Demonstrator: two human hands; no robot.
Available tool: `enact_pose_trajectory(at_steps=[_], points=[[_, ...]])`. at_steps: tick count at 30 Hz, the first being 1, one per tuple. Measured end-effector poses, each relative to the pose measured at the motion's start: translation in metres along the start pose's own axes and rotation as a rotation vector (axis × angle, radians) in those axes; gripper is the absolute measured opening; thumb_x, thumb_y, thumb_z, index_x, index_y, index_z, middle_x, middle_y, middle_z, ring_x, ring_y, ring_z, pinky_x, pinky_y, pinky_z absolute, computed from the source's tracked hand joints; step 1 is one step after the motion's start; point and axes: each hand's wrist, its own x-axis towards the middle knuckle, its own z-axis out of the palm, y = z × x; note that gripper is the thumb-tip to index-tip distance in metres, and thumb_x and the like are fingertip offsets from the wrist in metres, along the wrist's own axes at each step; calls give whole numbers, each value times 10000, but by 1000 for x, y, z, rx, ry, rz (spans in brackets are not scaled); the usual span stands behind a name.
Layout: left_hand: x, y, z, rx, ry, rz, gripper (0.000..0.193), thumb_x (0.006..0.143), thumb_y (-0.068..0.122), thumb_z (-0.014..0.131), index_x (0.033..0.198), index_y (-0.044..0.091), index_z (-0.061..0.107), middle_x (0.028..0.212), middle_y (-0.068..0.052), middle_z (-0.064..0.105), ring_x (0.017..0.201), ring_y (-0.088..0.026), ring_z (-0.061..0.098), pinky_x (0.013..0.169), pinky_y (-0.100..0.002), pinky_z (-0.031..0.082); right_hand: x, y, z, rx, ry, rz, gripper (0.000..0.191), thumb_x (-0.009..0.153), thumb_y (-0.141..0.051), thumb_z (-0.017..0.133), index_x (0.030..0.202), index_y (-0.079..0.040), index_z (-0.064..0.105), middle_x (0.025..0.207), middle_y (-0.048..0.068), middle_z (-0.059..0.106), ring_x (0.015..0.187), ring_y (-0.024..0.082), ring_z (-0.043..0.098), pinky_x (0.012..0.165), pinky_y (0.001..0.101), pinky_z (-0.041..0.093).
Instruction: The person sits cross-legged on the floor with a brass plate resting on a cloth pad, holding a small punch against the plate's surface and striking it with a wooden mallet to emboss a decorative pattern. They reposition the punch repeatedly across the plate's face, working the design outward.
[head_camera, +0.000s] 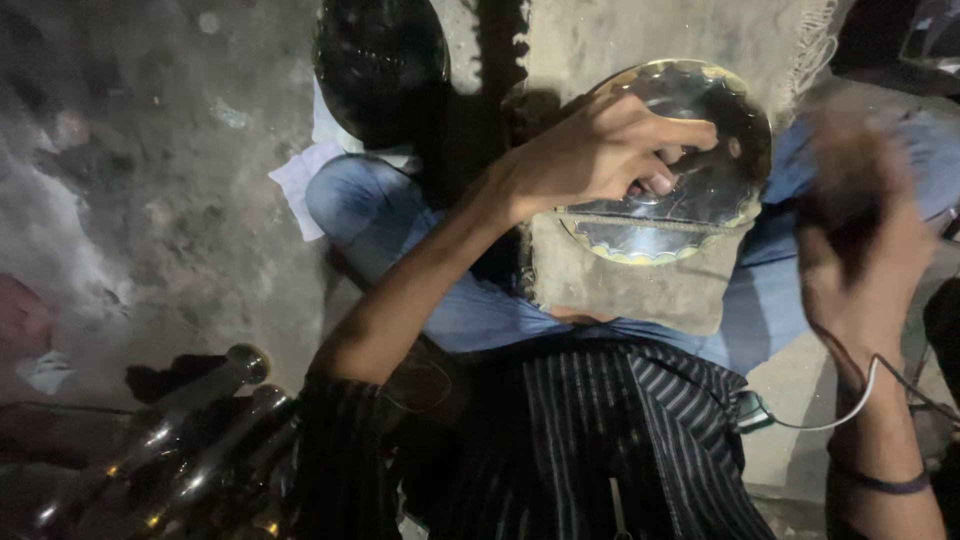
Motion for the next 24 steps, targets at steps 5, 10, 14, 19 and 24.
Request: enact_pose_trajectory(at_steps=[5, 10, 14, 19, 24], points=[[0, 6, 1, -21, -13, -135, 394, 921, 139, 813, 1296, 109, 693, 1269, -54, 747, 865, -159, 660, 844, -312, 576, 9, 11, 2, 179, -25, 50, 715, 890, 115, 664, 1538, -8, 385, 1173, 171, 598, 1059, 279, 612, 1002, 376, 493], [-4, 10, 5, -169, -49, -405, 405, 968, -2, 737, 1362, 16, 646, 1133, -127, 765, 919, -117, 815, 740, -236, 664, 27, 14, -13, 129, -115, 8, 710, 876, 92, 683, 1530, -26, 434, 1167, 189, 628, 1062, 314, 642, 972, 409, 535], [-9, 17, 14, -165, 80, -482, 433, 889, -81, 721, 1309, -23, 635, 1151, -180, 749, 940, -180, 819, 642, -246, 643, 44, 16, -15, 23, -215, -109, 705, 918, 105, 675, 1556, -7, 395, 1248, 212, 588, 1166, 319, 614, 1040, 419, 532], [-13, 39, 18, -115, 179, -677, 538, 926, -91, 693, 1436, 4, 553, 1131, -170, 772, 981, -168, 812, 676, -230, 664, 79, 11, -22, 9, -305, -57, 577, 981, 63, 711, 1482, 1, 431, 1235, 192, 596, 1143, 294, 622, 1013, 401, 541], [-37, 68, 23, -287, 507, -388, 536, 1017, -101, 618, 1495, 79, 457, 1231, -129, 710, 1066, -265, 737, 861, -301, 648, 108, -17, -27, 33, -273, -355, 770, 930, 95, 640, 1614, -98, 345, 1310, 157, 562, 1245, 297, 589, 1096, 375, 499]])
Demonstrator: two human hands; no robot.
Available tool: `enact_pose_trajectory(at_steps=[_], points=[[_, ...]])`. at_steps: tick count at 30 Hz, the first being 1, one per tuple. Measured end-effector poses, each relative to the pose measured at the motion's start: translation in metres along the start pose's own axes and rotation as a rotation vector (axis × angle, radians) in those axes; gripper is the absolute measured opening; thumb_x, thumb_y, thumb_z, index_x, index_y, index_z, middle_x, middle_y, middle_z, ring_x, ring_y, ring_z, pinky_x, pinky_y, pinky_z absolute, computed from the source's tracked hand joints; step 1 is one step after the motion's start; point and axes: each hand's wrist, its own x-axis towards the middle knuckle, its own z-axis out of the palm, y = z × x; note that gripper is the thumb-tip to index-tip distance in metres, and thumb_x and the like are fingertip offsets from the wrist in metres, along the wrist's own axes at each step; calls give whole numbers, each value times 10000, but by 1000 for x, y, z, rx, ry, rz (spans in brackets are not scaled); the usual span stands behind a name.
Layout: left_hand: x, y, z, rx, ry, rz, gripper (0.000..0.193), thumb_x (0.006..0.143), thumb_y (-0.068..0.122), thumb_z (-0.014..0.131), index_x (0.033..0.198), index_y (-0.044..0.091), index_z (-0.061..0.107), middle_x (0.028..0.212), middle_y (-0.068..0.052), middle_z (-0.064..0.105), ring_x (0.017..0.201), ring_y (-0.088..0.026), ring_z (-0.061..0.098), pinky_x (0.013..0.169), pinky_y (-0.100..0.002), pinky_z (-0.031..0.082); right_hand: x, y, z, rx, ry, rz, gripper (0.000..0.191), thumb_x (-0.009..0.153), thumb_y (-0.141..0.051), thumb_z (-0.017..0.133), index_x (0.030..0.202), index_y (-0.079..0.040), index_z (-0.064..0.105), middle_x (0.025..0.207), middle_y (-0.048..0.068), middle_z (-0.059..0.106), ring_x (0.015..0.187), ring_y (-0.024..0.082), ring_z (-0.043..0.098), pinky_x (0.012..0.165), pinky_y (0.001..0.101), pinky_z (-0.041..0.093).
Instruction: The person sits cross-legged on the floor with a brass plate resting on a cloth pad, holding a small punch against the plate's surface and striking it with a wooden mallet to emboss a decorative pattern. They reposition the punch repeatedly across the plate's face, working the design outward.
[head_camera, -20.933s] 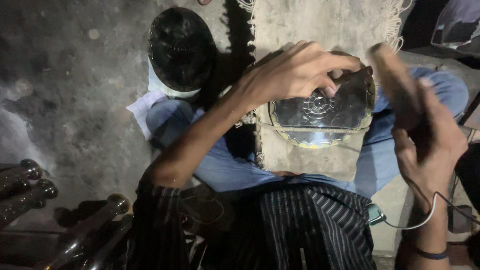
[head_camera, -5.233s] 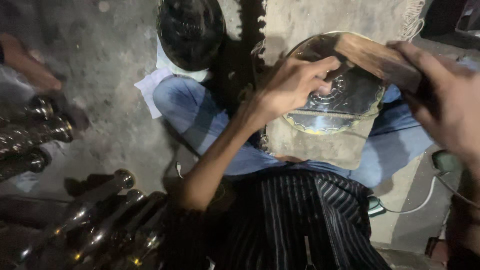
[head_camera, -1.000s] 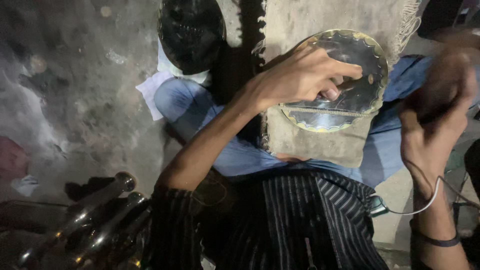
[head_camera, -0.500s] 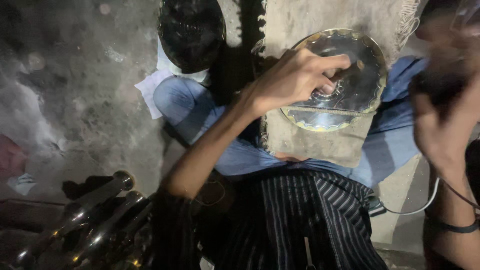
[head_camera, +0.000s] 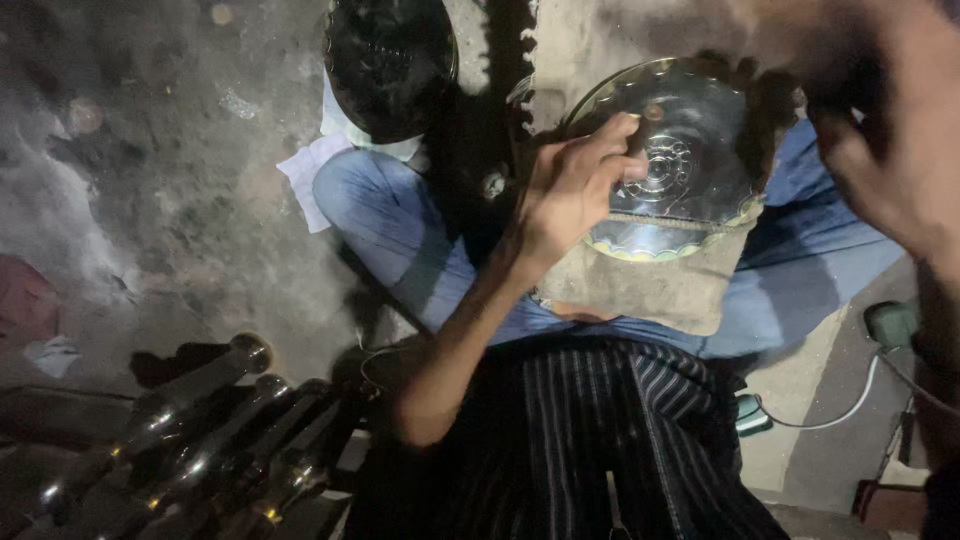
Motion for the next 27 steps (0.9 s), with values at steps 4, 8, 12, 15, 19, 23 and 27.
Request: enact_pose_trajectory(at_steps=[4, 8, 12, 15, 19, 23, 27], points=[[-4, -4, 13, -52, 109, -220, 444, 930, -36, 665, 1345, 35, 524, 1075, -111, 759, 692, -192, 693, 572, -248, 545, 19, -11, -8, -427, -337, -8, 1053, 623, 35, 795, 1590, -236, 477, 1206, 99, 655, 1011, 274, 668, 827, 372, 566], [-1, 11, 24, 448, 280, -115, 209, 978, 20, 683, 1179, 75, 668, 1050, -83, 751, 867, -208, 771, 759, -291, 620, 32, -23, -12, -523, -211, -111, 778, 763, -112, 812, 1480, -232, 533, 1104, 51, 672, 980, 232, 694, 810, 349, 572], [6, 34, 30, 426, 349, -281, 142, 943, 4, 695, 1075, 56, 707, 926, -103, 748, 806, -248, 750, 702, -348, 580, 44, -33, -20, -557, -217, -200, 802, 729, -175, 810, 1483, -229, 541, 1143, 45, 694, 922, 243, 714, 731, 346, 569], [8, 45, 34, 409, 405, -311, 106, 964, -5, 672, 1052, 54, 684, 940, -99, 747, 841, -261, 759, 721, -344, 584, 52, -38, -17, -334, -87, -140, 695, 900, -177, 782, 1539, -159, 509, 1170, 77, 669, 927, 249, 692, 773, 344, 557], [2, 52, 39, 529, 379, -239, 148, 967, -33, 624, 1035, 84, 683, 1026, -107, 731, 865, -254, 764, 734, -317, 600, 53, -41, -13, -949, -343, -301, 858, 778, -278, 786, 1572, -360, 471, 1145, -85, 704, 883, 104, 721, 665, 233, 565], [-1, 51, 45, 442, 476, -328, 94, 985, -4, 654, 1039, 67, 683, 997, -92, 744, 883, -261, 773, 764, -334, 608, 51, -48, -10, -763, -14, -292, 864, 747, -229, 736, 1575, -287, 496, 1191, -9, 714, 918, 148, 721, 727, 316, 569], [-4, 51, 45, 485, 457, -377, 87, 978, -7, 689, 1036, 48, 724, 965, -115, 743, 858, -267, 765, 721, -357, 585, 55, -63, -12, -816, -34, -282, 643, 992, -295, 724, 1593, -309, 497, 1130, -42, 716, 889, 110, 694, 754, 316, 508]])
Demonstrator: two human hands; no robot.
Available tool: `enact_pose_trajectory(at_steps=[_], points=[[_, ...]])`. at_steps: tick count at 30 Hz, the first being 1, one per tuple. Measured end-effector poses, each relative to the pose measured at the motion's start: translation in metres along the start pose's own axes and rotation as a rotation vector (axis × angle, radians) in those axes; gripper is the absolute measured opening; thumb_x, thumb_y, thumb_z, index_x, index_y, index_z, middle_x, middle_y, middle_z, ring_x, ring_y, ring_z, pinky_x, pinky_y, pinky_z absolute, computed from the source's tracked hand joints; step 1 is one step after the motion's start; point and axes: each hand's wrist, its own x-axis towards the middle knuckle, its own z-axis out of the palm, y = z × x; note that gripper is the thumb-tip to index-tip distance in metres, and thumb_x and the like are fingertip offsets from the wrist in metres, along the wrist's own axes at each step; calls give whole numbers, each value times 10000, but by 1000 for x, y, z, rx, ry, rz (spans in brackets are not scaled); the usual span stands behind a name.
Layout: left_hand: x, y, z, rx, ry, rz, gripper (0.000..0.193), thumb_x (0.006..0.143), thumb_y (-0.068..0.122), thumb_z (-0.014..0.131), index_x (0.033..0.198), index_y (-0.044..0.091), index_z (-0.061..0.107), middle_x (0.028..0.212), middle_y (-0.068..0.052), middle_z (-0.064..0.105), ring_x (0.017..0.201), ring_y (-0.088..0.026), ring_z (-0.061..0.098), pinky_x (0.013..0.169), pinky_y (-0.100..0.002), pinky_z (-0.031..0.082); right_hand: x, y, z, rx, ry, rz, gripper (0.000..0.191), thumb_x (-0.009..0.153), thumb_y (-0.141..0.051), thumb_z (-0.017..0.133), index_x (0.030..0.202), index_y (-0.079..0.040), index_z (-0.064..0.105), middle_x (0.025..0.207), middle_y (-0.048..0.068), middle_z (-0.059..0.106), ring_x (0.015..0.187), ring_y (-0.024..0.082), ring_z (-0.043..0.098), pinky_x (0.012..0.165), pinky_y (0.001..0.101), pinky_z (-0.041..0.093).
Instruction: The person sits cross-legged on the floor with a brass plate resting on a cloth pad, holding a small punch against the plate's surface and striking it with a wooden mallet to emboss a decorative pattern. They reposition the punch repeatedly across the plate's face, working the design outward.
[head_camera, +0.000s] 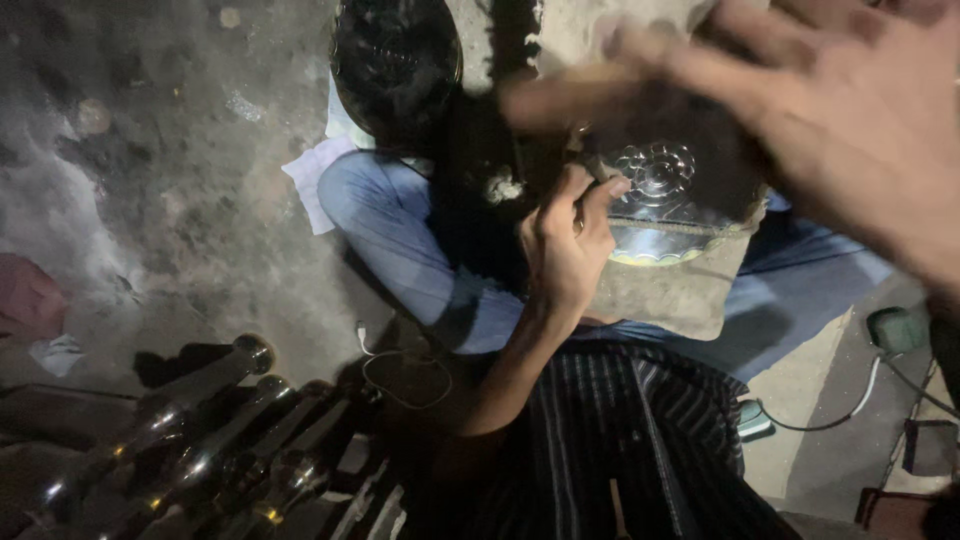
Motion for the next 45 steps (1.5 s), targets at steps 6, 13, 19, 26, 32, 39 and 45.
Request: enact_pose_trajectory(at_steps=[6, 13, 19, 26, 32, 39, 45], points=[[8, -1, -7, -186, -55, -46, 79, 975, 3, 718, 1038, 47, 734, 953, -75, 775, 823, -181, 753, 719, -310, 603, -15, 7, 5, 128, -133, 22, 817, 753, -187, 794, 1507, -375, 541, 1077, -35, 726, 955, 174, 707, 936, 421, 526], [35, -10, -4, -249, -187, 175, 147, 946, -10, 736, 1074, 29, 673, 974, -77, 771, 884, -166, 782, 782, -281, 622, -54, 4, 167, 1420, 692, 852, 717, 955, -61, 712, 1606, -125, 420, 1240, 48, 605, 1103, 185, 581, 1015, 343, 465], [43, -17, -3, -257, -256, 145, 165, 950, -43, 708, 1096, 11, 656, 989, -78, 771, 925, -186, 797, 813, -305, 635, -111, 14, 220, 1631, 573, 865, 583, 1100, -30, 657, 1606, 20, 371, 1331, 84, 561, 1180, 172, 534, 1087, 293, 458], [48, -23, -1, -212, -274, 176, 173, 933, -45, 707, 1088, 17, 664, 1017, -93, 765, 944, -210, 788, 813, -314, 628, -83, 31, 112, 1072, 132, 431, 508, 1010, 29, 687, 1466, 23, 464, 1321, 200, 612, 1226, 289, 641, 1081, 383, 548], [41, -38, 5, -187, -269, 200, 159, 978, -50, 673, 1119, 22, 669, 1024, -99, 777, 919, -198, 797, 792, -294, 646, -59, 13, 93, 1221, 73, 721, 217, 1120, -78, 643, 1301, 22, 577, 1247, 169, 671, 1116, 287, 675, 994, 392, 558], [36, -53, 16, -281, -229, 216, 314, 1017, -22, 663, 1317, 26, 584, 1066, -123, 770, 943, -185, 795, 797, -280, 667, -41, 12, 60, 1323, 74, 588, 437, 1063, -85, 714, 1417, 11, 477, 1203, 148, 635, 1110, 224, 663, 958, 366, 563], [36, -57, 15, -226, -342, 267, 403, 995, -31, 684, 1369, 54, 561, 1062, -115, 777, 907, -169, 792, 732, -272, 648, -39, 22, 40, 809, -296, 403, 486, 788, 79, 732, 1237, -24, 577, 1082, 198, 685, 1021, 322, 703, 883, 417, 568]])
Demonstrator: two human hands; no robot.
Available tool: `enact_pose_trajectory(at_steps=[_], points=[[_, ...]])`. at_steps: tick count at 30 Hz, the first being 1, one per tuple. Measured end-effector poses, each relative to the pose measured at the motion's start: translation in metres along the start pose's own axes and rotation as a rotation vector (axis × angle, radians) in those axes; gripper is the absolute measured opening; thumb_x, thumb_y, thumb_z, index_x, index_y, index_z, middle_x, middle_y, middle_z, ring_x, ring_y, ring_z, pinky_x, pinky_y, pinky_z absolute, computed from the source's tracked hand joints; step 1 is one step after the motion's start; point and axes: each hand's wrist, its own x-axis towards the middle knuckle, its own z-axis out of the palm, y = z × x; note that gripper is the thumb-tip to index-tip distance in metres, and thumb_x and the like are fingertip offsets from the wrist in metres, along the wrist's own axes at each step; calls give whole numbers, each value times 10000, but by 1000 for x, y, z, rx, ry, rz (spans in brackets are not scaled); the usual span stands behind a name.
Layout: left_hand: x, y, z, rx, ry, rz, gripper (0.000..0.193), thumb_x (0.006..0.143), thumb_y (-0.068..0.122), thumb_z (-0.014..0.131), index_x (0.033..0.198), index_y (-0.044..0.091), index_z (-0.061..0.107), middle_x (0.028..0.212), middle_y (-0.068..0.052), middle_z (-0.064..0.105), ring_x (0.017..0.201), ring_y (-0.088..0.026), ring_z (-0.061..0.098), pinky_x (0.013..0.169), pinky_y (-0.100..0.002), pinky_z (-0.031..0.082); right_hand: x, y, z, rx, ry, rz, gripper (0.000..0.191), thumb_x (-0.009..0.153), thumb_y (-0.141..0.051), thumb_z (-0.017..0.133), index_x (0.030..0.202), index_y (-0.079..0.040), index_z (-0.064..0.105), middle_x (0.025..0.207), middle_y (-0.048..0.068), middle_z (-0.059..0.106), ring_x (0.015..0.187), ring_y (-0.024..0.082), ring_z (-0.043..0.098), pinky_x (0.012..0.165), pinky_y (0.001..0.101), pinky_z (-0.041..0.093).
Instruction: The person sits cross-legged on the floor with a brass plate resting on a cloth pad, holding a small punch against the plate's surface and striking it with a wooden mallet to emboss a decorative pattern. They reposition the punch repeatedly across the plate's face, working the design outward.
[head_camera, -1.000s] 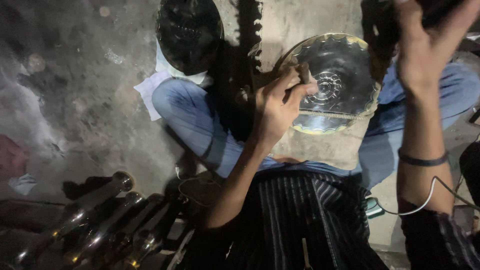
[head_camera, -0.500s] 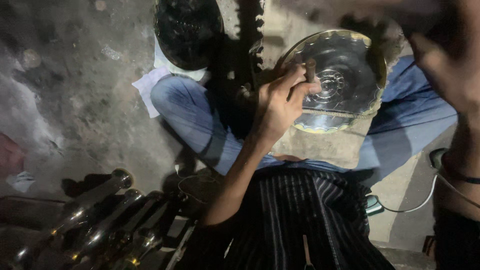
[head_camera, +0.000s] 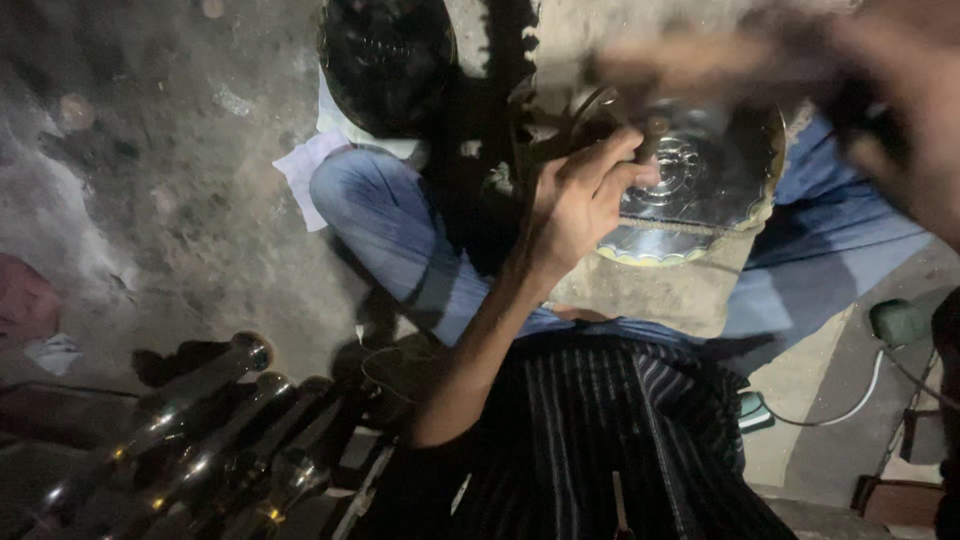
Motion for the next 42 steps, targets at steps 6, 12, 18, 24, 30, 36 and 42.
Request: enact_pose_trajectory(at_steps=[6, 12, 18, 24, 30, 36, 42], points=[[5, -5, -6, -247, -106, -145, 373, 993, -43, 632, 1353, 20, 558, 1044, -144, 771, 824, -169, 726, 669, -283, 576, -18, 0, 7, 38, 106, -88, 678, 833, 110, 685, 1461, -28, 469, 1219, 257, 648, 1128, 374, 669, 957, 461, 554], [20, -13, -10, -189, -143, 342, 466, 955, -77, 661, 1363, 19, 458, 1236, -230, 679, 1023, -205, 762, 794, -290, 653, -28, -10, 0, -168, -228, 265, 814, 888, 102, 704, 1611, -146, 424, 1199, 193, 675, 1041, 328, 719, 886, 427, 585], [35, -15, -3, 37, -412, -6, 464, 933, -44, 716, 1370, 26, 576, 1126, -157, 779, 897, -138, 814, 620, -252, 649, -53, -1, 16, 51, 183, -29, 712, 750, 218, 697, 1402, -6, 520, 1313, 235, 634, 1170, 373, 668, 955, 447, 560], [46, -6, -5, 46, -511, 74, 440, 897, 10, 740, 1323, 36, 633, 976, -125, 799, 779, -97, 789, 527, -255, 596, -79, -1, 53, 465, 483, 291, 370, 957, 24, 665, 1316, 18, 578, 1205, 191, 664, 1035, 297, 679, 895, 356, 520], [63, -5, -7, 30, -666, 210, 389, 908, 48, 780, 1282, 35, 674, 865, -101, 808, 619, -111, 742, 523, -303, 539, -104, -6, 76, 904, 743, 502, 479, 1014, -123, 808, 1406, -179, 538, 1009, 53, 650, 786, 133, 638, 719, 261, 509], [67, -7, -1, -18, -653, 439, 425, 925, 83, 779, 1333, 83, 661, 1162, -89, 790, 883, -138, 760, 774, -311, 609, -130, -11, 103, 571, 788, 358, 768, 962, -17, 813, 1567, -148, 359, 1043, 126, 632, 834, 267, 605, 748, 347, 502], [69, -5, 2, 22, -799, 394, 441, 882, 119, 806, 1307, 87, 691, 1097, -92, 747, 913, -165, 715, 789, -356, 585, -147, -9, 124, 828, 813, 609, 727, 981, -144, 782, 1562, -137, 345, 1109, 234, 583, 767, 230, 637, 739, 326, 505]])
